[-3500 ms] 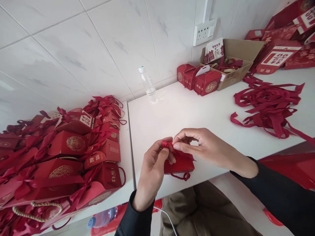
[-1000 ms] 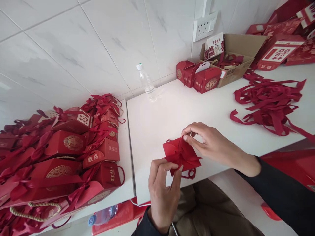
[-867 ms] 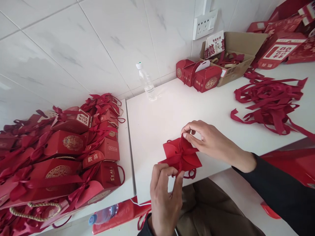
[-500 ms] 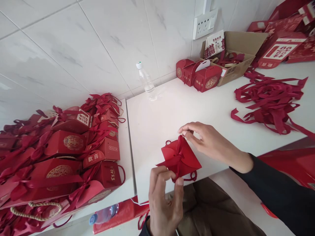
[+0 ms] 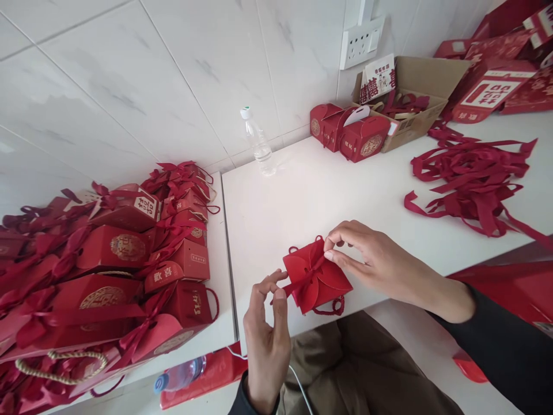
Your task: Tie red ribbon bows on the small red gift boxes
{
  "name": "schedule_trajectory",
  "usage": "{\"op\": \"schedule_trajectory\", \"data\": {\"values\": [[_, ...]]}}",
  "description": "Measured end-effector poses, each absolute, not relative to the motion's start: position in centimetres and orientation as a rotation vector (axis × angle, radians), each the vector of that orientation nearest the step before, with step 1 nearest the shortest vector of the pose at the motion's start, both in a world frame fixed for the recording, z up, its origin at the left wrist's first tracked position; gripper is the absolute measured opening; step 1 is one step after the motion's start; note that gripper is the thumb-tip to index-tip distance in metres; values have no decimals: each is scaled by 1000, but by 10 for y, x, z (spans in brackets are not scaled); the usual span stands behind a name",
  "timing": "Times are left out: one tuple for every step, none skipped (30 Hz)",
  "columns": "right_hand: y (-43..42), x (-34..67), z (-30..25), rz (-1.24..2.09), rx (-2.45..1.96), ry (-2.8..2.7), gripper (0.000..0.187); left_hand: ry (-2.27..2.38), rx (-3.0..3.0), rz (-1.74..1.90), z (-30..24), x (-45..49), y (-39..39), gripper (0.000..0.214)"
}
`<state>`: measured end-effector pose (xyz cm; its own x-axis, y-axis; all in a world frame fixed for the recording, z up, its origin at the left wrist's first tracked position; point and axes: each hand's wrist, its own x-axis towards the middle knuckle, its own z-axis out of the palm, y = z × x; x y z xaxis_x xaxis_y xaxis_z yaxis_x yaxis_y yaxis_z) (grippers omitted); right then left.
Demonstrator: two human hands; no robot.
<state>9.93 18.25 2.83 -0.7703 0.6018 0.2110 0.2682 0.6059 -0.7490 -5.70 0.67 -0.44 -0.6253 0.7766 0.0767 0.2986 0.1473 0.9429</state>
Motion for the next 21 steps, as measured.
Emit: {"op": "schedule_trajectory", "data": {"values": [[182,101,28,1042,-727,-2377,12,1985,1002,1503,-4,-57,6,21],[182,103,28,1077,-766,-2364,14,1981,981,1525,-4,-57,5,22],[181,104,28,1111,-805,-2351,16,1983,964,1543,-4,-58,4,24],[181,106,29,1138,-838,-2338,19,1994,941,1559,-5,-58,4,25],[181,108,29,1153,-860,-2325,21,2015,909,1572,-6,-59,4,27],[181,109,28,1155,-876,-2319,22,2041,870,1585,-7,-61,4,29],[182,111,28,1147,-894,-2313,24,2070,826,1596,-8,-62,5,31],[182,112,27,1136,-919,-2313,25,2100,774,1609,-9,-64,5,32],[183,113,26,1129,-952,-2324,26,2116,722,1626,-10,-67,6,32],[184,114,25,1121,-990,-2344,26,2106,680,1655,-10,-69,6,31],[185,114,24,1108,-1029,-2359,27,2068,661,1691,-10,-72,5,29],[186,115,23,1083,-1059,-2361,27,2005,677,1733,-8,-74,4,28],[186,115,23,1049,-1075,-2348,28,1928,738,1775,-6,-75,3,29],[186,114,24,1011,-1074,-2324,29,1840,844,1799,-3,-76,1,31],[186,113,26,977,-1058,-2293,30,1749,980,1798,1,-76,-2,35],[185,111,28,963,-1030,-2268,31,1674,1119,1779,5,-75,-3,40],[185,108,31,972,-992,-2256,32,1633,1227,1752,9,-73,-4,43],[184,105,33,996,-948,-2259,32,1647,1283,1724,13,-71,-4,43],[183,101,35,1024,-901,-2273,32,1725,1291,1689,16,-68,-2,40],[183,97,36,1040,-850,-2293,32,1844,1283,1635,18,-66,1,33],[183,92,36,1042,-799,-2321,31,1974,1287,1554,20,-63,5,23]]}}
